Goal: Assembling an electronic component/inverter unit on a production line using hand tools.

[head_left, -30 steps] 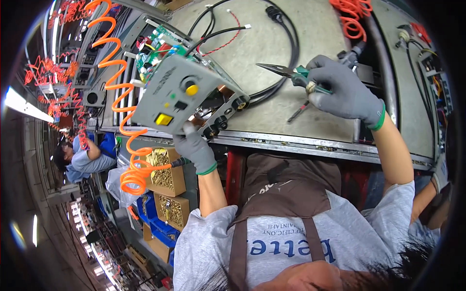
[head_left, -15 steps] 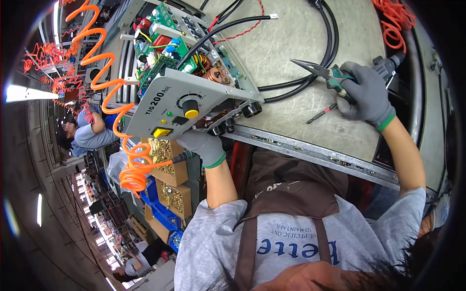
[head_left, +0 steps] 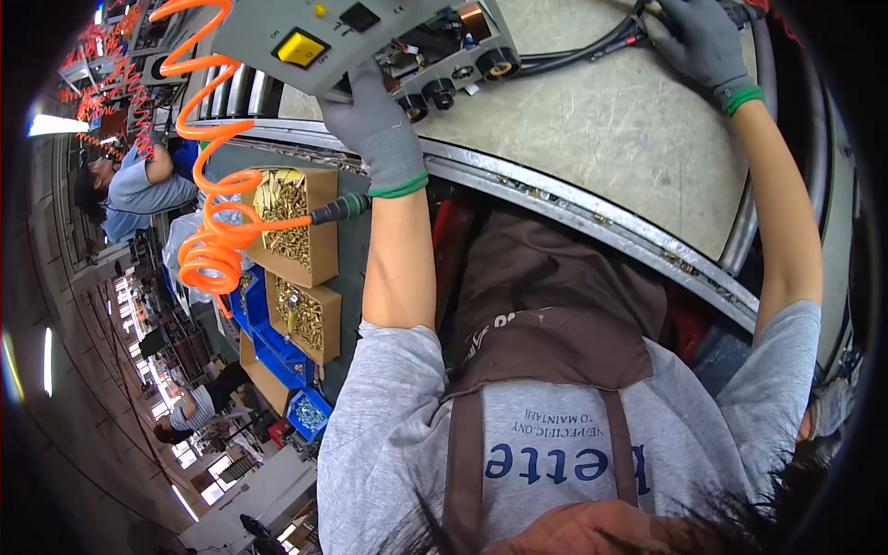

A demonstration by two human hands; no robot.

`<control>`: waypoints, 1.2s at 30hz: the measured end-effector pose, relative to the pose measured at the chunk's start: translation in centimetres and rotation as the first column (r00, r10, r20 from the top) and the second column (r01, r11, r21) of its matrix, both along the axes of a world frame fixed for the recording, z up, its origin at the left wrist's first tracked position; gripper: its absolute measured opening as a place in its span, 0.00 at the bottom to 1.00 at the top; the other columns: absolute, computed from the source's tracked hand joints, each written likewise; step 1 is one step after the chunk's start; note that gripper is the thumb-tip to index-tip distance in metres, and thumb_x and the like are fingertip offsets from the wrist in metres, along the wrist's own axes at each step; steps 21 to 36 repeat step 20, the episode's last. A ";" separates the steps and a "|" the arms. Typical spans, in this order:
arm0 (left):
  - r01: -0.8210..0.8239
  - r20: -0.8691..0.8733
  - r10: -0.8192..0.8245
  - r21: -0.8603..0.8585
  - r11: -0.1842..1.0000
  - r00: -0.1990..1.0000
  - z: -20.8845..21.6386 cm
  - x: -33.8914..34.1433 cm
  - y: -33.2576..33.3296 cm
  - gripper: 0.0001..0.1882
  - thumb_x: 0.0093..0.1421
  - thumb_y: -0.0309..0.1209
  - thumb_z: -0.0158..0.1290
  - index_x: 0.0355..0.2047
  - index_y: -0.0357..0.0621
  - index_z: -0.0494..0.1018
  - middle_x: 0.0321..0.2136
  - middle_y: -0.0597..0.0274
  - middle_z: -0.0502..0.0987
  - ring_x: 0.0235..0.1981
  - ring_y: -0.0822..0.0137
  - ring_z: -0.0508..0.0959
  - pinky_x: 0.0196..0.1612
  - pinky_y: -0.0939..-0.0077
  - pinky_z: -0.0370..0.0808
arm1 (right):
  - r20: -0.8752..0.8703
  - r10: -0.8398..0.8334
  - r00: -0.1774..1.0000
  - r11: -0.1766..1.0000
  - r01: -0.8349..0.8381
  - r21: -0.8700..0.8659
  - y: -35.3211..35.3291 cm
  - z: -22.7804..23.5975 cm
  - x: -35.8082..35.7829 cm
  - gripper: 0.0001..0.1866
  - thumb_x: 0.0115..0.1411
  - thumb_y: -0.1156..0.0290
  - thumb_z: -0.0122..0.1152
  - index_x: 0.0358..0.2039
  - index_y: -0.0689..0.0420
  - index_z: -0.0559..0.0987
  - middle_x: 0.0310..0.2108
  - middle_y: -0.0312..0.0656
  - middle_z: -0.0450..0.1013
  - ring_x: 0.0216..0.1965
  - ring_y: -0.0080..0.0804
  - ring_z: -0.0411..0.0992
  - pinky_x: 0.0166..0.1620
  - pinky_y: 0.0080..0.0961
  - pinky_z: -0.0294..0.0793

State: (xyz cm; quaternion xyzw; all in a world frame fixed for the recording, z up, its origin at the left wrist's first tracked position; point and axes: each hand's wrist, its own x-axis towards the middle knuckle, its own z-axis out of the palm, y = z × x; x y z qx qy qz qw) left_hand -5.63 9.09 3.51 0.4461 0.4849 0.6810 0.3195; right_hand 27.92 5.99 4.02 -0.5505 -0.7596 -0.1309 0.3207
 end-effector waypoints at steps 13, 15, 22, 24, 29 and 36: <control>-0.066 0.025 0.067 -0.024 0.998 0.997 0.3 0.2 0.8 0.15 0.53 0.24 0.59 0.42 0.32 0.73 0.29 0.58 0.78 0.23 0.69 0.77 0.26 0.76 0.74 | -0.210 0.143 0.967 0.953 -0.191 -0.235 -3.3 -1.4 -1.3 0.18 0.55 0.68 0.63 0.46 0.57 0.78 0.43 0.45 0.70 0.43 0.38 0.72 0.46 0.30 0.71; -0.101 -0.014 0.103 0.088 0.991 0.995 -0.8 0.4 0.3 0.18 0.57 0.31 0.59 0.41 0.28 0.69 0.32 0.53 0.77 0.33 0.68 0.77 0.37 0.78 0.75 | -0.293 0.134 0.947 0.906 -0.237 -0.352 -3.6 -1.1 -3.3 0.16 0.57 0.68 0.63 0.45 0.60 0.77 0.42 0.43 0.69 0.43 0.35 0.70 0.47 0.28 0.69; -0.153 -0.032 0.151 -0.053 0.987 0.988 -1.6 1.2 -0.2 0.22 0.66 0.44 0.48 0.45 0.34 0.70 0.32 0.58 0.76 0.34 0.67 0.76 0.40 0.74 0.74 | -0.259 0.059 0.964 0.785 -0.205 -0.584 -2.7 1.5 -6.0 0.19 0.57 0.63 0.64 0.46 0.60 0.78 0.40 0.40 0.70 0.40 0.31 0.69 0.45 0.25 0.69; -0.153 -0.032 0.151 -0.053 0.987 0.988 -1.6 1.2 -0.2 0.22 0.66 0.44 0.48 0.45 0.34 0.70 0.32 0.58 0.76 0.34 0.67 0.76 0.40 0.74 0.74 | -0.259 0.059 0.964 0.785 -0.205 -0.584 -2.7 1.5 -6.0 0.19 0.57 0.63 0.64 0.46 0.60 0.78 0.40 0.40 0.70 0.40 0.31 0.69 0.45 0.25 0.69; -0.153 -0.032 0.151 -0.053 0.987 0.988 -1.6 1.2 -0.2 0.22 0.66 0.44 0.48 0.45 0.34 0.70 0.32 0.58 0.76 0.34 0.67 0.76 0.40 0.74 0.74 | -0.259 0.059 0.964 0.785 -0.205 -0.584 -2.7 1.5 -6.0 0.19 0.57 0.63 0.64 0.46 0.60 0.78 0.40 0.40 0.70 0.40 0.31 0.69 0.45 0.25 0.69; -0.153 -0.032 0.151 -0.053 0.987 0.988 -1.6 1.2 -0.2 0.22 0.66 0.44 0.48 0.45 0.34 0.70 0.32 0.58 0.76 0.34 0.67 0.76 0.40 0.74 0.74 | -0.259 0.059 0.964 0.785 -0.205 -0.584 -2.7 1.5 -6.0 0.19 0.57 0.63 0.64 0.46 0.60 0.78 0.40 0.40 0.70 0.40 0.31 0.69 0.45 0.25 0.69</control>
